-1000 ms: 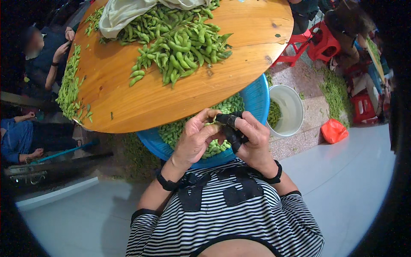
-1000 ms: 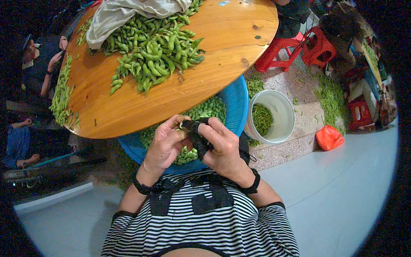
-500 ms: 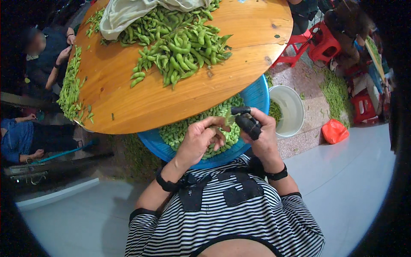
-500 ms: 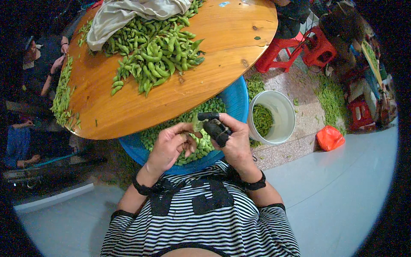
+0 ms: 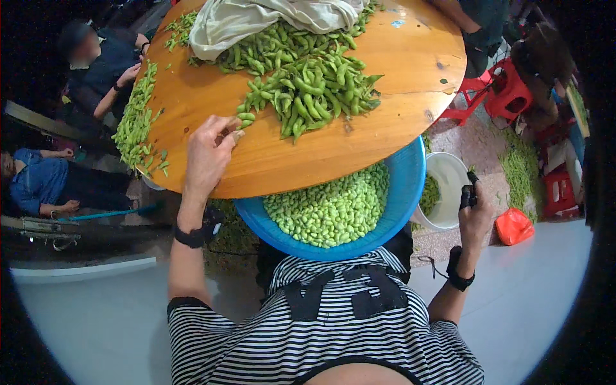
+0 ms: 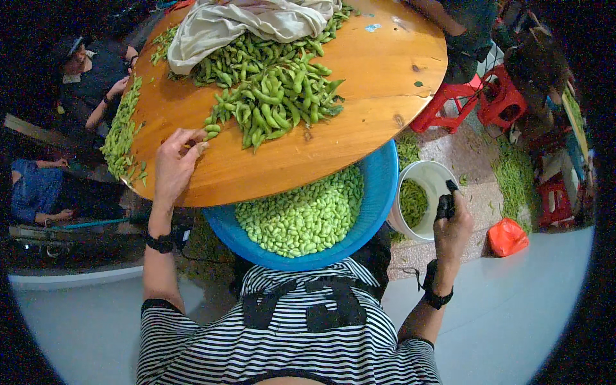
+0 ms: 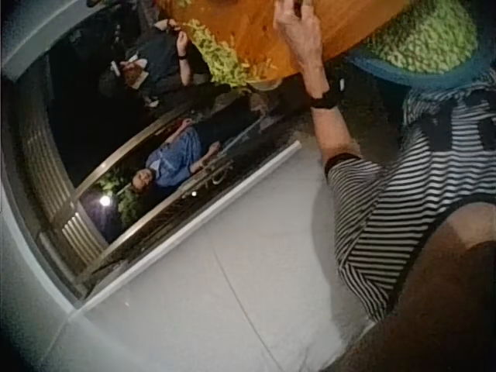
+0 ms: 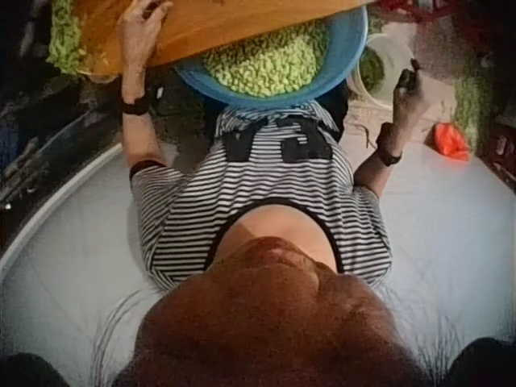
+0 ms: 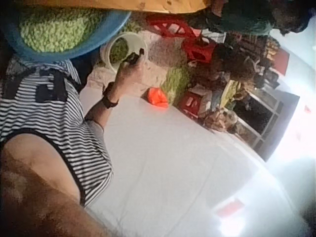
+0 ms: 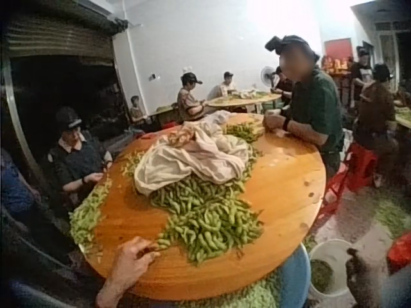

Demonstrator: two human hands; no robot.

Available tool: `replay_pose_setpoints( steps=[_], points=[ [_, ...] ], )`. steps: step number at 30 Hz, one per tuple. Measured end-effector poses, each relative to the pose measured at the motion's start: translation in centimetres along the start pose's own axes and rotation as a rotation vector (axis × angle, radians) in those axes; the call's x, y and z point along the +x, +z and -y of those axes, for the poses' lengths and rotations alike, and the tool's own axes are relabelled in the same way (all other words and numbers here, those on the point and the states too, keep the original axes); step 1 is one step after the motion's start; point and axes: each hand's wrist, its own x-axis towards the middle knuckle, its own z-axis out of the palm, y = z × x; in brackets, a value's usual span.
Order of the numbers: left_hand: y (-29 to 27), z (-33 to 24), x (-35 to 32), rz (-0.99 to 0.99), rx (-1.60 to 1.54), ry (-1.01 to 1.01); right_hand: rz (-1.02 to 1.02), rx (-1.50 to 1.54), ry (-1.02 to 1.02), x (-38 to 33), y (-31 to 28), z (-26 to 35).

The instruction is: Shelling edamame pods by hand using a small tool into a blue colander.

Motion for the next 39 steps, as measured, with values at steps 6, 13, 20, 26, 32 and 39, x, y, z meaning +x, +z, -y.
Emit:
replay_pose_setpoints(
  steps=[6,13,20,26,32,39],
  points=[
    [1.4,2.5,1.7,-0.085,0.166,0.139,0.027,0.09,-0.123,0.0,1.4,0.7],
    [1.8,-3.4,-1.6,0.12,-0.32,-0.28,0.341,0.709,-0.129,-1.3,1.2,8.6],
    [8.2,-10.6,-7.1,0.467,-1.132,-0.403,0.688,1.044,-0.155,-3.6,2.5,13.9],
    [10.2,-11.2,-8.1,0.266,-0.891,-0.287,0.755,1.089,-0.075,-3.7,3.2,12.7],
    [11.0,-10.5,-8.6,0.237,-0.718,-0.152,0.712,1.094,-0.147,-3.4,3.2,12.7],
    [10.5,-10.1,-8.2,0.545,-1.423,-0.602,0.828,1.183,-0.024,-3.2,3.2,12.4]
  ],
)
